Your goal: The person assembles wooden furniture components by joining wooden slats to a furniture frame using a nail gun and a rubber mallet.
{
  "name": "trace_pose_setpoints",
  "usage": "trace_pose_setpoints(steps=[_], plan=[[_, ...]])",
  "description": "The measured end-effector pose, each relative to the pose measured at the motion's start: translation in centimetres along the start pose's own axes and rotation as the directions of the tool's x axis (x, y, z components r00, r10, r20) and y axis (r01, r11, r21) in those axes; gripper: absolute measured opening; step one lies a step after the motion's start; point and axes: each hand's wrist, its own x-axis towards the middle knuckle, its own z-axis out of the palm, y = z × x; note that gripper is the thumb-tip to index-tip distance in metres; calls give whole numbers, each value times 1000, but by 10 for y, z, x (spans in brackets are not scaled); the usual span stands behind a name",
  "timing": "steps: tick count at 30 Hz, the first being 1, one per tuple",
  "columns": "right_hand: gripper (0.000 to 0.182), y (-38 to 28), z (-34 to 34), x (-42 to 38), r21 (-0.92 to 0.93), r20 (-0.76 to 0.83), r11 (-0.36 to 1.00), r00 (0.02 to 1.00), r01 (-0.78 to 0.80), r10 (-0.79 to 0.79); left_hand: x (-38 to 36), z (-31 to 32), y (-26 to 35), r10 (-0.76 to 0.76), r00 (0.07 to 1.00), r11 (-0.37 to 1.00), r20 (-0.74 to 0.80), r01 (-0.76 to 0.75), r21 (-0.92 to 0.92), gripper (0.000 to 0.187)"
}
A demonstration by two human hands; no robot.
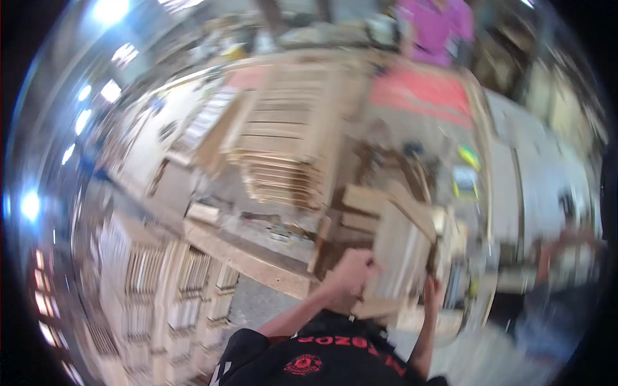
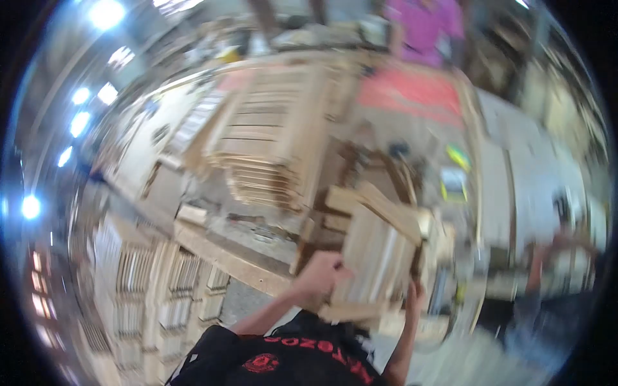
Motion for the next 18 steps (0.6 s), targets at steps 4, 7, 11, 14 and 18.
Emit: trace_pose_setpoints(steps=[4, 7, 11, 14, 18], plan=[[53, 17, 20, -7, -45, -204, 992, 971, 115, -122, -21, -59, 28, 182, 980, 979, -85, -188, -75, 42], [57, -57, 62, -25, 291, 44, 921, 965, -260, 259, -50, -123, 20, 225, 974, 974, -13, -225, -38, 44], [55, -96, 117, -36, 90, -155, 981, 975, 174, -158, -89, -186, -39, 93, 993, 994, -66, -97, -59, 44], [49, -204, 209, -64, -6, -326, 955, 903, 296, -282, -120, -196, -115, -193, 945, 797, -264, -6, -604, 44], [55, -311, 327, -79, -365, 216, 671, 760, 645, -613, -136, -210, -187, -534, 613, 502, -582, -324, -802, 51]])
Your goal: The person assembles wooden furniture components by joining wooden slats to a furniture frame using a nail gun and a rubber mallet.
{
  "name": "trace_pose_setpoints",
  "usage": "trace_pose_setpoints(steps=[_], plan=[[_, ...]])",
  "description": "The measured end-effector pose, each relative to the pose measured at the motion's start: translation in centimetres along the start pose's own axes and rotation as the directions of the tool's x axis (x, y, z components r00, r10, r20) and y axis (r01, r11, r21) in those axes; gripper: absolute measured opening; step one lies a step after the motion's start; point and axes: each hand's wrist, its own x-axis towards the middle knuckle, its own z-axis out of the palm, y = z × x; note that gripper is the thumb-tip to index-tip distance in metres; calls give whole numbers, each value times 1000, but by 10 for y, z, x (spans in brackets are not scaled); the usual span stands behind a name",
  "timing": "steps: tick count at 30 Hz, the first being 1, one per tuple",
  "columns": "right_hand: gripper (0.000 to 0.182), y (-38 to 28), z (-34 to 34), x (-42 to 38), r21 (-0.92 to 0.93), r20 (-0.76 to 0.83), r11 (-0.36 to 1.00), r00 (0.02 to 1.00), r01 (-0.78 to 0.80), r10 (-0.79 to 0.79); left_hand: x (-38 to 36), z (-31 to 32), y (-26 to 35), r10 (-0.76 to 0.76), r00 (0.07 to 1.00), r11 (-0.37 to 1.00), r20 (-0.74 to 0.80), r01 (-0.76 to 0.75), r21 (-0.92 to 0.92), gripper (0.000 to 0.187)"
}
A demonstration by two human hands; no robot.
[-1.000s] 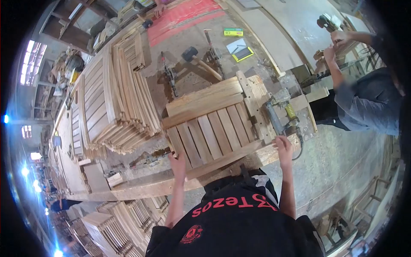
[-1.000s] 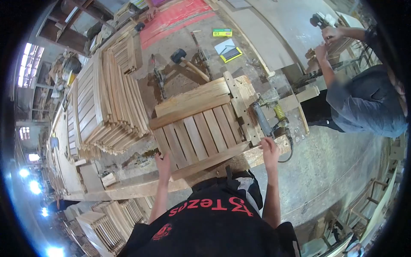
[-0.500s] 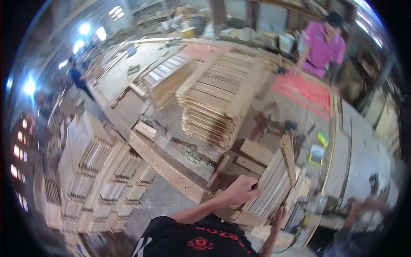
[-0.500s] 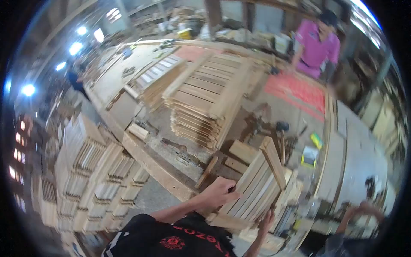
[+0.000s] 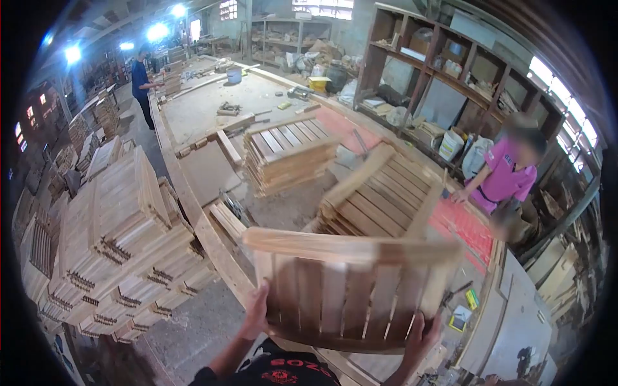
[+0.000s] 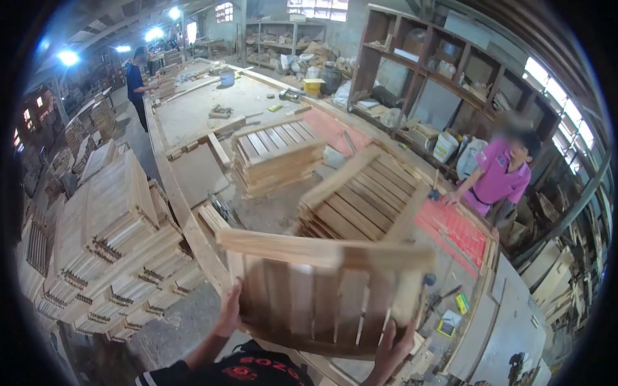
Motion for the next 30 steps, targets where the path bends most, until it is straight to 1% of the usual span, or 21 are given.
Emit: trace_pose_setpoints(steps=[1, 2, 3, 6, 8, 9, 11, 12, 14, 17, 19, 20, 22, 23, 24, 25, 26, 27, 28, 29, 30], plan=[[58, -25, 25, 19, -100, 54, 983, 987, 156, -151, 3, 3, 19, -14, 995, 991, -95, 1, -137, 53], [60, -70, 44, 39, -362, 174, 790, 869, 494, -463, 10, 0, 32, -49, 981, 962, -185, -4, -274, 56], [55, -115, 63, 49, -408, 230, 718, 824, 564, -517, 42, -16, 26, -118, 960, 903, -255, -3, -429, 64], [47, -179, 109, 77, -338, 87, 595, 654, 729, -752, 117, -39, 84, 107, 982, 807, -157, -178, -563, 66], [38, -182, 129, 82, -178, 31, 701, 716, 691, -698, 183, -42, 131, 160, 959, 762, -234, -271, -588, 63], [34, -181, 139, 85, -95, 5, 739, 742, 667, -670, 218, -46, 156, 203, 935, 817, -291, -326, -475, 62], [24, -170, 157, 86, -80, 119, 781, 784, 619, -609, 277, -43, 206, 254, 905, 888, -342, -358, -288, 61], [19, -161, 163, 88, -83, 177, 800, 799, 594, -575, 298, -34, 232, 253, 904, 914, -345, -340, -222, 61], [10, -139, 172, 91, -9, 277, 754, 726, 657, -630, 403, -36, 235, 285, 857, 915, -429, -376, -143, 66], [5, -99, 173, 87, -113, 295, 795, 784, 596, -546, 497, -14, 242, 295, 793, 926, -533, -375, -44, 75], [5, -76, 168, 91, -174, 283, 792, 800, 585, -529, 531, 0, 248, 207, 737, 972, -644, -229, 50, 79], [10, -64, 162, 91, -258, 303, 812, 842, 523, -446, 549, 3, 246, 166, 698, 985, -696, -144, 91, 81], [20, -56, 152, 95, -421, 321, 820, 909, 387, -264, 573, 1, 243, 213, 761, 969, -613, -86, 230, 82], [19, -58, 152, 97, -477, 298, 779, 909, 406, -292, 578, -4, 239, 224, 792, 943, -568, -29, 331, 84], [19, -63, 152, 94, -536, 283, 732, 907, 420, -313, 575, -5, 232, 221, 822, 902, -526, 33, 431, 85], [19, -65, 152, 91, -594, 276, 681, 903, 429, -328, 589, -3, 223, 215, 777, 856, -592, 141, 496, 89], [19, -52, 150, 90, -587, 263, 692, 908, 419, -327, 589, -1, 207, 402, 741, 682, -538, 149, 716, 89], [19, -29, 148, 87, -579, 246, 706, 913, 408, -326, 585, 4, 191, 567, 707, 449, -422, 165, 878, 90], [18, -26, 151, 86, -568, 227, 721, 918, 397, -326, 584, 7, 177, 692, 675, 178, -257, 185, 966, 91], [17, -27, 151, 81, -521, 229, 781, 938, 344, -261, 592, 4, 157, 647, 751, 155, -127, 33, 987, 89], [16, -25, 156, 79, -506, 199, 806, 951, 307, -237, 580, 6, 149, 579, 813, 92, -56, 3, 996, 87]])
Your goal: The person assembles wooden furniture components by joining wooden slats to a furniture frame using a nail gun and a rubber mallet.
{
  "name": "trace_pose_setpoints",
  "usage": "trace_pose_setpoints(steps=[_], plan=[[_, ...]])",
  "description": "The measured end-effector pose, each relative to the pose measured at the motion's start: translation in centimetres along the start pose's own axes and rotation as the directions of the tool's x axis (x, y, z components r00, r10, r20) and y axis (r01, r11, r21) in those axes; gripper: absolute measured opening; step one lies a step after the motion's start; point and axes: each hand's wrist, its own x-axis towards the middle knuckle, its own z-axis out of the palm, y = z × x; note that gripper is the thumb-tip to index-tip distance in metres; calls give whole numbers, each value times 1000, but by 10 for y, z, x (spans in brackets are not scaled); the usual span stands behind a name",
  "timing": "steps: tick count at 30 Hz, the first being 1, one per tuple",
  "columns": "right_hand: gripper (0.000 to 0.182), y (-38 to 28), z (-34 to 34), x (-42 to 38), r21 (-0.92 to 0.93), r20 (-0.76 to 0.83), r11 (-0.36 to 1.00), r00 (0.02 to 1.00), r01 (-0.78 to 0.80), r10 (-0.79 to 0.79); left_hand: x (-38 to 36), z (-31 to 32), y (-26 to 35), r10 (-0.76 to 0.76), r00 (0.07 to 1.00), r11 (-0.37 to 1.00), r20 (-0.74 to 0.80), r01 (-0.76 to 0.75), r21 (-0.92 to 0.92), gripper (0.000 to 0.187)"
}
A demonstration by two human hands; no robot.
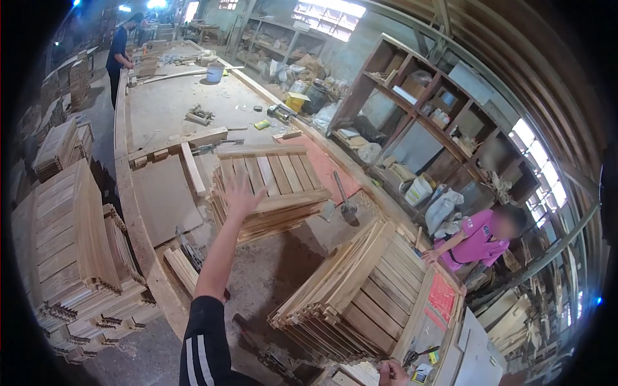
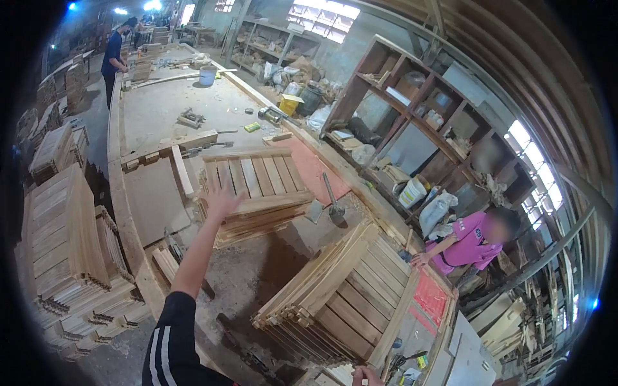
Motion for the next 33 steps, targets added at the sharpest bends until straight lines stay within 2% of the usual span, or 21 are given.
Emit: trace_pose_setpoints(steps=[2, 3, 5, 8, 10, 11, 14, 15, 18, 22, 24, 25, 27, 28, 29, 30, 31, 32, 33], plan=[[14, -1, 6, -11, 55, -18, 994, 996, -91, 92, -35, -11, 2, 124, 970, 989, 208, -139, 55, 84], [9, -6, 4, -11, 9, -8, 999, 999, -32, 32, -40, -2, -3, 176, 967, 979, 183, -192, 69, 82], [7, -5, 8, -10, 68, -18, 998, 1000, -13, 15, -40, 19, -16, 287, 949, 949, 127, -300, 98, 77], [3, 7, 15, -18, 79, -56, 997, 998, 15, -10, -44, 35, -13, 300, 954, 951, 28, -301, 68, 70], [4, 1, 15, -15, 75, -42, 997, 999, -1, 4, -55, 34, -3, 283, 959, 949, 21, -283, 141, 68], [16, 5, 14, -14, 6, 10, 998, 998, 56, -56, -57, 31, 2, 277, 961, 945, 11, -274, 176, 67], [8, -20, 12, -3, 155, -21, 981, 993, -113, 117, -58, 33, 13, 229, 973, 963, -14, -224, 148, 63], [8, -33, 6, 2, 143, -11, 980, 990, -141, 144, -57, 34, 17, 207, 978, 968, -10, -204, 147, 63], [9, -51, -6, 8, 103, -36, 992, 996, -78, 82, -52, 35, 30, 157, 988, 978, 7, -157, 139, 62], [12, -33, -16, -5, 102, -73, 989, 991, -103, 111, -51, 32, 29, 155, 987, 981, 38, -158, 113, 65], [19, -25, -16, 10, 196, -137, 936, 937, -293, 322, -50, 37, 23, 182, 982, 979, 44, -185, 79, 67], [23, -17, -15, 23, 249, -158, 891, 892, -380, 424, -50, 34, 22, 203, 977, 969, 65, -210, 132, 69], [39, 38, 0, 55, 184, -284, 923, 881, -337, 379, -58, 26, 22, 249, 967, 952, 57, -255, 170, 72], [47, 61, 11, 72, 126, -223, 900, 872, -417, 436, -65, 21, 22, 272, 962, 950, 26, -272, 156, 73], [54, 72, 18, 88, 60, -164, 871, 856, -488, 491, -77, 10, 25, 284, 957, 957, -62, -280, 71, 75], [55, 64, 18, 105, 12, 1, 849, 849, -529, 529, -90, -3, 28, 285, 946, 957, -154, -291, -13, 77], [56, 55, 18, 120, -40, 165, 830, 816, -556, 554, -108, -20, 28, 300, 927, 933, -225, -334, -135, 68], [58, 57, 21, 123, -47, 154, 840, 827, -540, 540, -133, -38, 24, 306, 905, 890, -295, -382, -249, 60], [61, 63, 23, 125, -54, 143, 848, 837, -527, 528, -162, -49, 15, 287, 932, 796, -222, -361, -486, 43]])
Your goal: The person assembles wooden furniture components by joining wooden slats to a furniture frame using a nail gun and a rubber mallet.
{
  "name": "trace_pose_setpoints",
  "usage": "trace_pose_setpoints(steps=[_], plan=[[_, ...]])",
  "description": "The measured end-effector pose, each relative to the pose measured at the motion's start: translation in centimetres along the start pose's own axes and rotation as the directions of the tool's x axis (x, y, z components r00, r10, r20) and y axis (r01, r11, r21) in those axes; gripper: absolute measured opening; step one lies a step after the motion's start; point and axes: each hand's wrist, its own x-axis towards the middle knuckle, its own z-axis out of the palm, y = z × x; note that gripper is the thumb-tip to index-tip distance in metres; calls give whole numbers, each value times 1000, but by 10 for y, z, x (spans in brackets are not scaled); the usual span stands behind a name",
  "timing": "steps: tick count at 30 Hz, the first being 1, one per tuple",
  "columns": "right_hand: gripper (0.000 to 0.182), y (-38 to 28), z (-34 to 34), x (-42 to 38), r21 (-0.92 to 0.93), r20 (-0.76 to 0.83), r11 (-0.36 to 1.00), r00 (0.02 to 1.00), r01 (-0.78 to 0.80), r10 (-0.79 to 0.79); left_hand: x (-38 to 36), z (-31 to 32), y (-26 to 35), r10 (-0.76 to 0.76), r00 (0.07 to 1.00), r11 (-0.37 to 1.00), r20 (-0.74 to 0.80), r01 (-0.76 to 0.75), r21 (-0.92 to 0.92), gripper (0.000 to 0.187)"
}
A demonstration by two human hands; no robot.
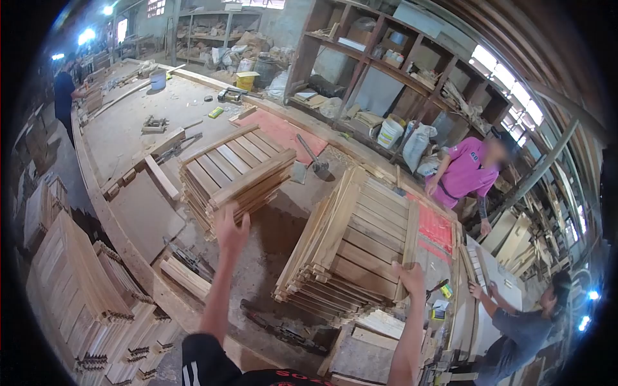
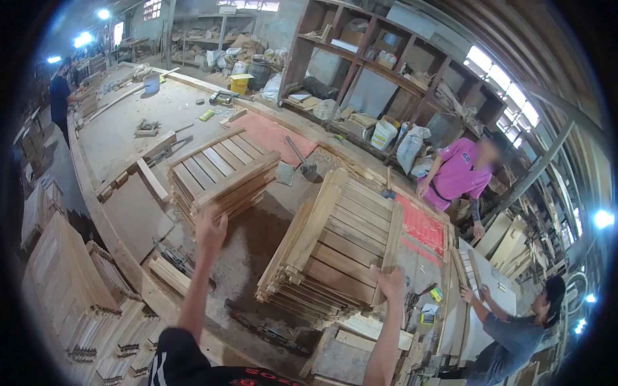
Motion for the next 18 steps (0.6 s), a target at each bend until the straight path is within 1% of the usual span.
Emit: trace_pose_setpoints(steps=[1, 2, 3, 4, 6, 7, 8, 9, 10, 11, 12, 13, 14, 15, 17, 18], plan=[[63, 5, 1, 2, -9, -13, 1000, 1000, 7, -7, -32, -16, 11, -43, 996, 967, 75, 60, -246, 29], [58, 7, -1, 0, -2, 15, 1000, 1000, 7, -7, -61, -39, 38, -106, 988, 864, 114, 148, -482, 19], [53, 8, -5, -1, 10, 37, 1000, 999, -2, 2, -93, -60, 50, -103, 950, 744, 296, 271, -611, 17], [48, 11, -11, -1, 21, 54, 1000, 999, -11, 10, -131, -65, 56, -132, 929, 600, 345, 352, -718, 19], [51, 40, -4, 19, -265, 59, 964, 998, -4, 20, -184, -90, 109, -189, 944, 736, 269, 318, -598, 20], [50, 36, -17, 4, -265, -41, 964, 999, -31, 21, -215, -88, 125, -229, 914, 696, 334, 394, -600, 18], [50, 15, -29, -22, -263, -139, 963, 990, -52, 15, -237, -84, 142, -266, 880, 656, 393, 464, -595, 18], [50, 1, -39, -48, -255, -230, 964, 973, -75, 14, -246, -86, 169, -222, 776, 508, 591, 609, -609, 24], [49, -1, -50, -69, -185, -248, 982, 969, -46, -2, -251, -90, 194, -141, 637, 360, 758, 746, -560, 34], [49, 2, -62, -90, -116, -267, 993, 964, -18, -14, -261, -82, 208, -34, 448, 135, 893, 888, -440, 44], [49, 9, -68, -111, -48, -287, 999, 958, 8, -21, -272, -73, 217, 112, 248, -73, 962, 968, -240, 55], [54, 19, -66, -134, 41, -321, 997, 946, 62, -45, -273, -64, 230, 81, 260, -305, 962, 926, -224, 59], [59, 29, -63, -157, 122, -363, 985, 929, 122, -71, -270, -52, 248, 42, 266, -521, 963, 828, -206, 64], [65, 39, -59, -176, 193, -412, 962, 906, 191, -97, -275, -43, 262, 1, 267, -710, 964, 679, -188, 68], [75, 70, -38, -213, 404, -307, 914, 945, 24, 111, -300, -37, 264, -163, 268, -665, 950, 681, -306, 72], [76, 91, -24, -231, 459, -360, 885, 926, 71, 113, -311, -35, 266, -238, 270, -633, 933, 686, -360, 74]])
